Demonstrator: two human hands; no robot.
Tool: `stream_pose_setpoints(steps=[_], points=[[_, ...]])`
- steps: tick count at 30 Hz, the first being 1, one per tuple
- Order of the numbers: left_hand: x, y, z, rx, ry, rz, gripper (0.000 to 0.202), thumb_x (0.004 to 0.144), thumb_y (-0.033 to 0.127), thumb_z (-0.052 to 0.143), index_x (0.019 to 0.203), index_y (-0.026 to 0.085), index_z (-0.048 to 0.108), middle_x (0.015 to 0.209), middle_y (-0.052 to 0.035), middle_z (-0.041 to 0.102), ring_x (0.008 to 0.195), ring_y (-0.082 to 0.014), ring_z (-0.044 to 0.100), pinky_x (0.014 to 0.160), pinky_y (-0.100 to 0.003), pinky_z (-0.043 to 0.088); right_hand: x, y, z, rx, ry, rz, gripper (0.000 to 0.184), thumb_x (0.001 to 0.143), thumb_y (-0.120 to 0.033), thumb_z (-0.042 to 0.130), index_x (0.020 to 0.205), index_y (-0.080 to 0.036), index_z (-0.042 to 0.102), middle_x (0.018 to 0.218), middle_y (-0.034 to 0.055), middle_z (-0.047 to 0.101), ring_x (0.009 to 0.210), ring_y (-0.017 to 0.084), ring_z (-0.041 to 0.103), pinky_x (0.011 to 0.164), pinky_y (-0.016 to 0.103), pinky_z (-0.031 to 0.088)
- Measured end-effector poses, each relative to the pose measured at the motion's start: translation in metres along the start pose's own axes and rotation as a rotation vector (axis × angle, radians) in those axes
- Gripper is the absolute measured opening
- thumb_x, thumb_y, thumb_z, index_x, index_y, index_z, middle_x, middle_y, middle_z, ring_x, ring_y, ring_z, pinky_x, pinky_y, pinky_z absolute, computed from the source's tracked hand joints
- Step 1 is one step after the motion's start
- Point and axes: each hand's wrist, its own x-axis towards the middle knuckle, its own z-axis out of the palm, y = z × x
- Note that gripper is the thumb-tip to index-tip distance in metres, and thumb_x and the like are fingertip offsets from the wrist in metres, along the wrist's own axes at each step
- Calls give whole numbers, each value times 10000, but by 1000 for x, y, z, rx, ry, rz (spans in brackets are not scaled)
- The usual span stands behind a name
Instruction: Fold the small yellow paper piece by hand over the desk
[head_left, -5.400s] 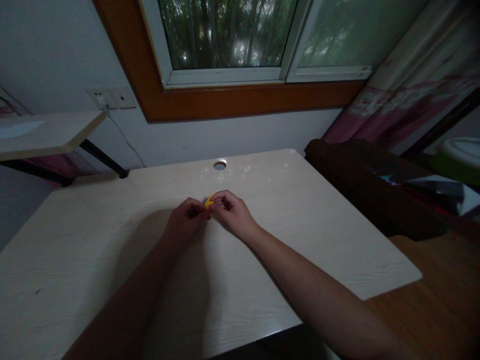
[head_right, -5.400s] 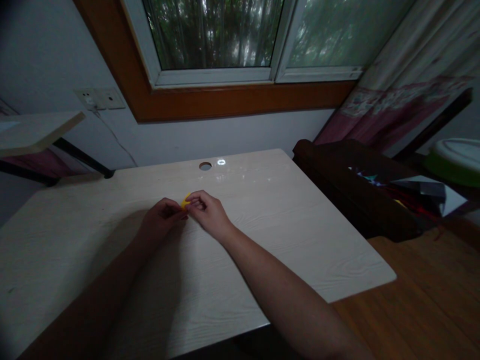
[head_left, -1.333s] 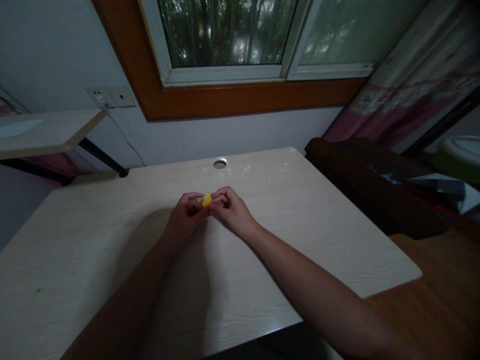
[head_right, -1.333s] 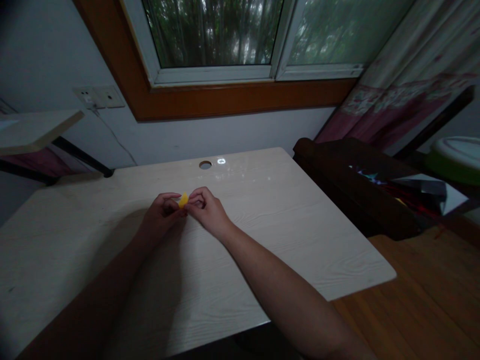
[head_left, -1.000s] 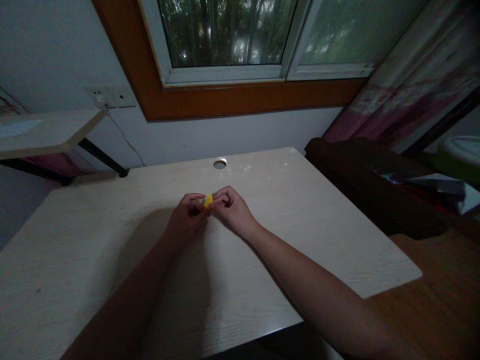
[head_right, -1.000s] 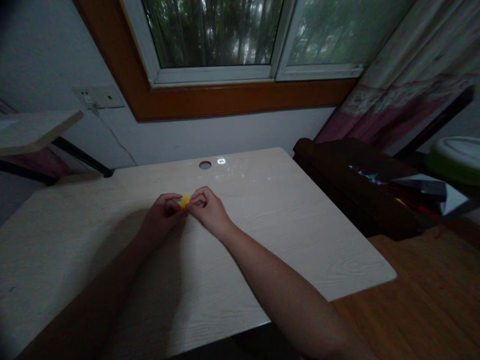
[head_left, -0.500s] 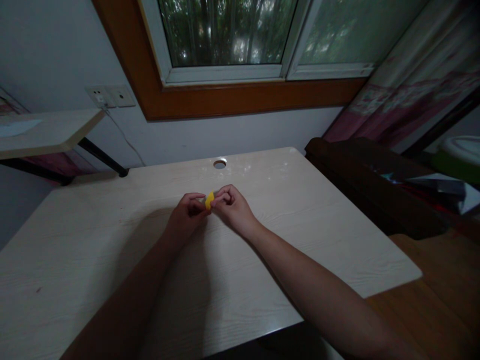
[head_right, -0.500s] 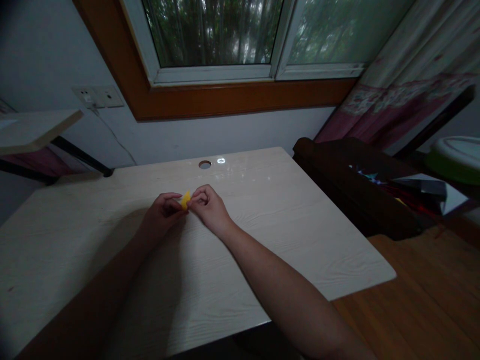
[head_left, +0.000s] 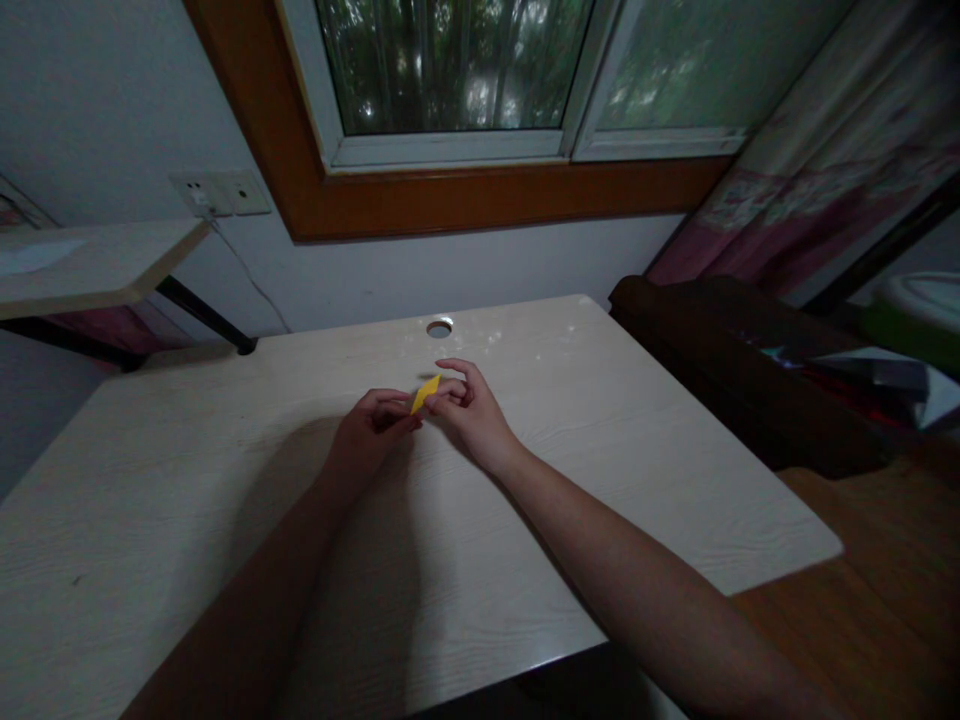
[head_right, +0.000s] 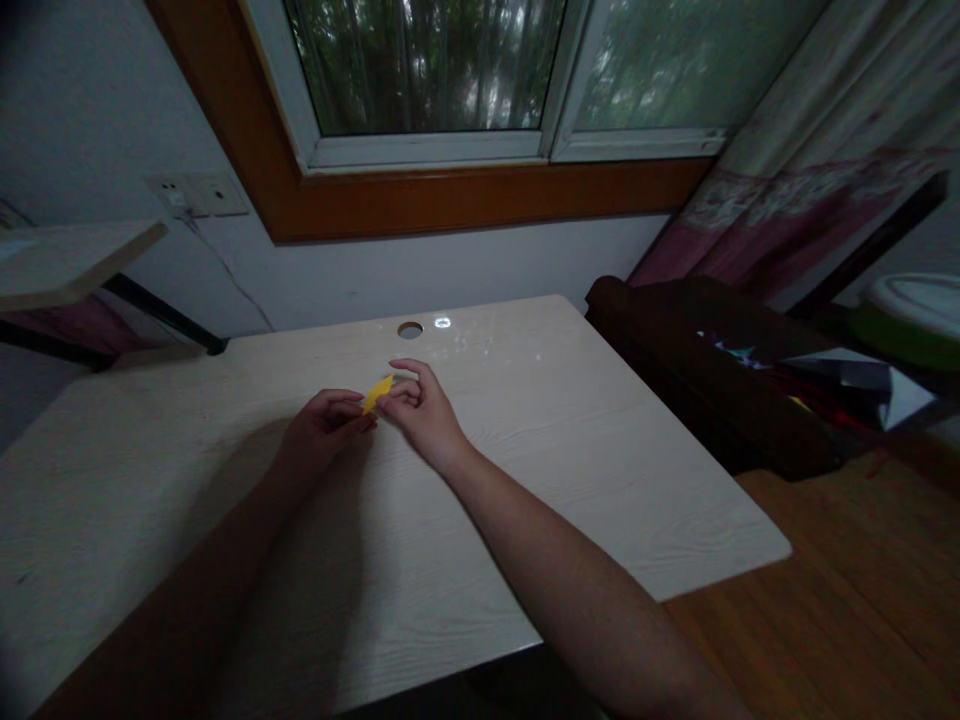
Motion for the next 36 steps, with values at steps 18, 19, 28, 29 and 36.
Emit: stream_pose_setpoints(steps=[18,19,28,29,36], points=[[-1,7,-4,44,138,34,268,761,370,749,926,180,656,855,-39,736,809,-173,706,776,-298,552,-5,3,0,-151,-100,49,236,767,-317,729,984,-227,701,933,28,700,818,138,643,779,293,513],[-1,8,-4,50,128,28,263,768,371,742,932,182,660,860,-40,737,813,-171,705,783,-299,551,-6,3,1,-161,-97,45,240,763,-324,734,981,-228,704,938,29,703,826,140,646,785,293,513],[-1,12,-6,131,149,39,232,794,388,709,908,188,682,831,-39,737,774,-173,700,762,-304,560,-6,3,1,-189,-109,63,267,759,-347,736,994,-223,716,986,46,716,864,150,658,821,305,517],[-1,11,-6,141,147,42,219,797,381,706,903,190,685,827,-37,734,772,-169,697,756,-297,559,-6,3,1,-181,-110,71,267,755,-345,741,991,-224,717,981,44,717,856,149,658,813,303,518],[0,10,-8,171,131,80,145,825,332,667,883,201,690,825,-24,718,752,-154,672,746,-283,550,-7,0,2,-110,-144,118,268,732,-316,756,979,-217,724,921,31,723,792,135,658,764,291,526]])
